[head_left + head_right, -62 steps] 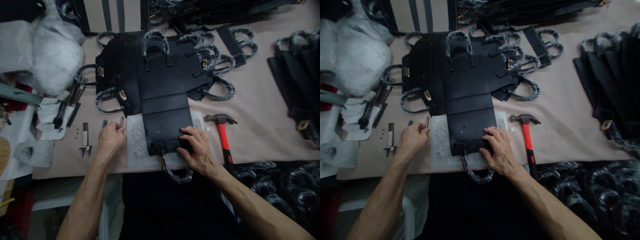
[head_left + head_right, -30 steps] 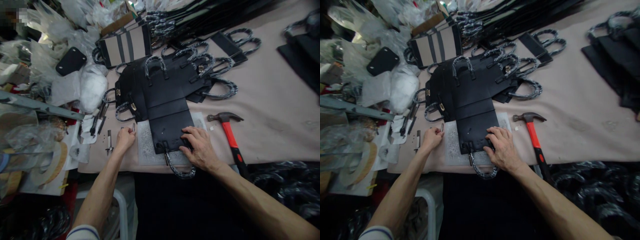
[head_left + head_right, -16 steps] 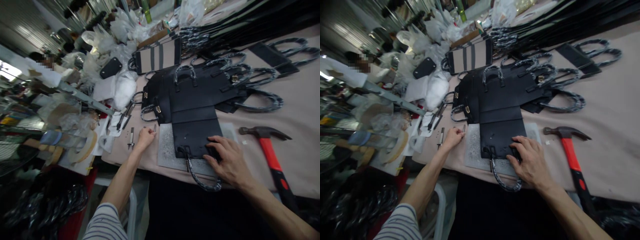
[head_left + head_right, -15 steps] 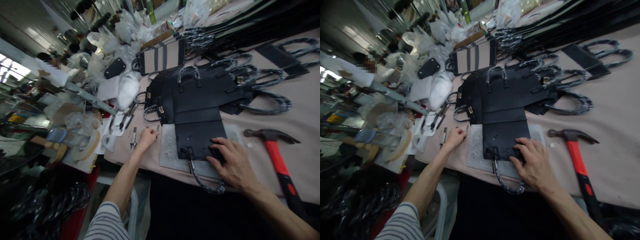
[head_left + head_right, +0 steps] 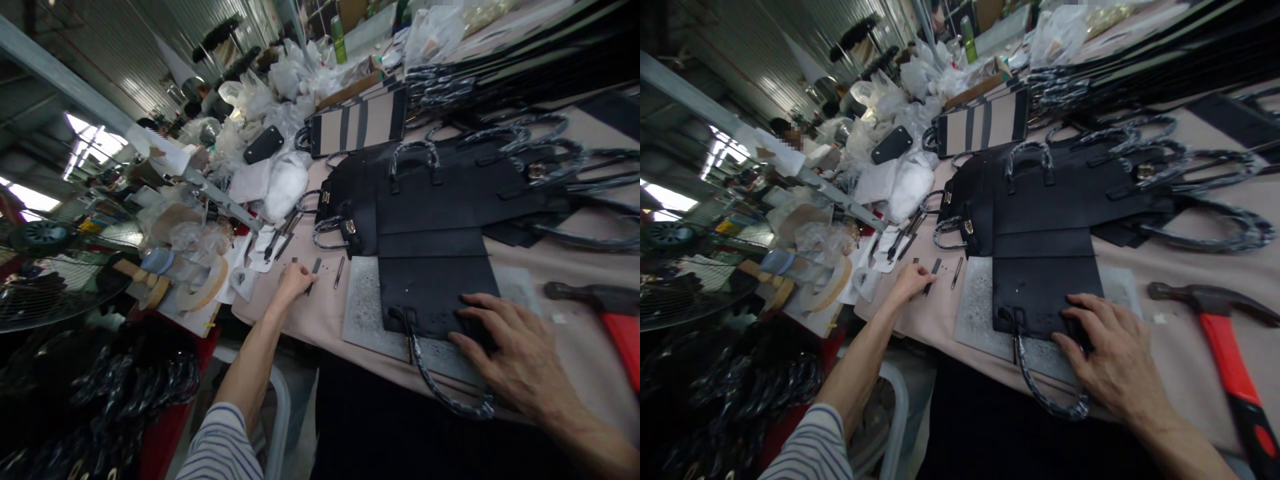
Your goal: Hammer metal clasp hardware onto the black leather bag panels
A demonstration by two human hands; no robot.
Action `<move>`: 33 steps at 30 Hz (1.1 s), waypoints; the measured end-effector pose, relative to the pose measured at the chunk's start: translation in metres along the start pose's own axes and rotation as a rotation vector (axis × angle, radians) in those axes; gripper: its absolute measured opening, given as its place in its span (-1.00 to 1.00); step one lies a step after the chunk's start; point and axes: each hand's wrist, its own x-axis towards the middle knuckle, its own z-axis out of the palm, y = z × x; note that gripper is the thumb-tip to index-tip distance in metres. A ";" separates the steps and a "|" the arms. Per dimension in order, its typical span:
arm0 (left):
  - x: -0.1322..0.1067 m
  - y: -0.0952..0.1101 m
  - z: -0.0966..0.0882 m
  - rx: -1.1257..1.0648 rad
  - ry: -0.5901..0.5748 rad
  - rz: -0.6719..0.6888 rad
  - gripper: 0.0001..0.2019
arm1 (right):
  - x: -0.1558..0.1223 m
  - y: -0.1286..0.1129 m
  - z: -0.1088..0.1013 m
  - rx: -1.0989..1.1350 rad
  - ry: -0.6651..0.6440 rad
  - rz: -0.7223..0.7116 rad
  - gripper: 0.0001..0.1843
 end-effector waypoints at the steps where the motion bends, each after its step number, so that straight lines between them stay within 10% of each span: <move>1: 0.001 0.004 0.002 0.007 -0.017 0.001 -0.79 | 0.000 -0.001 -0.001 0.000 -0.002 0.005 -0.71; 12: -0.023 0.046 -0.015 -0.467 -0.292 0.082 -0.79 | 0.008 -0.023 -0.018 0.047 -0.044 0.102 -0.76; 19: -0.106 0.130 0.044 -1.354 -0.429 0.280 -0.39 | 0.009 -0.022 -0.020 0.077 -0.066 0.120 -0.74; 24: -0.126 0.156 0.081 -1.365 -0.484 0.379 -0.60 | 0.008 -0.021 -0.020 0.075 -0.082 0.129 -0.72; 33: -0.129 0.151 0.087 -1.284 -0.433 0.480 -0.78 | 0.009 -0.022 -0.021 0.074 -0.093 0.149 -0.71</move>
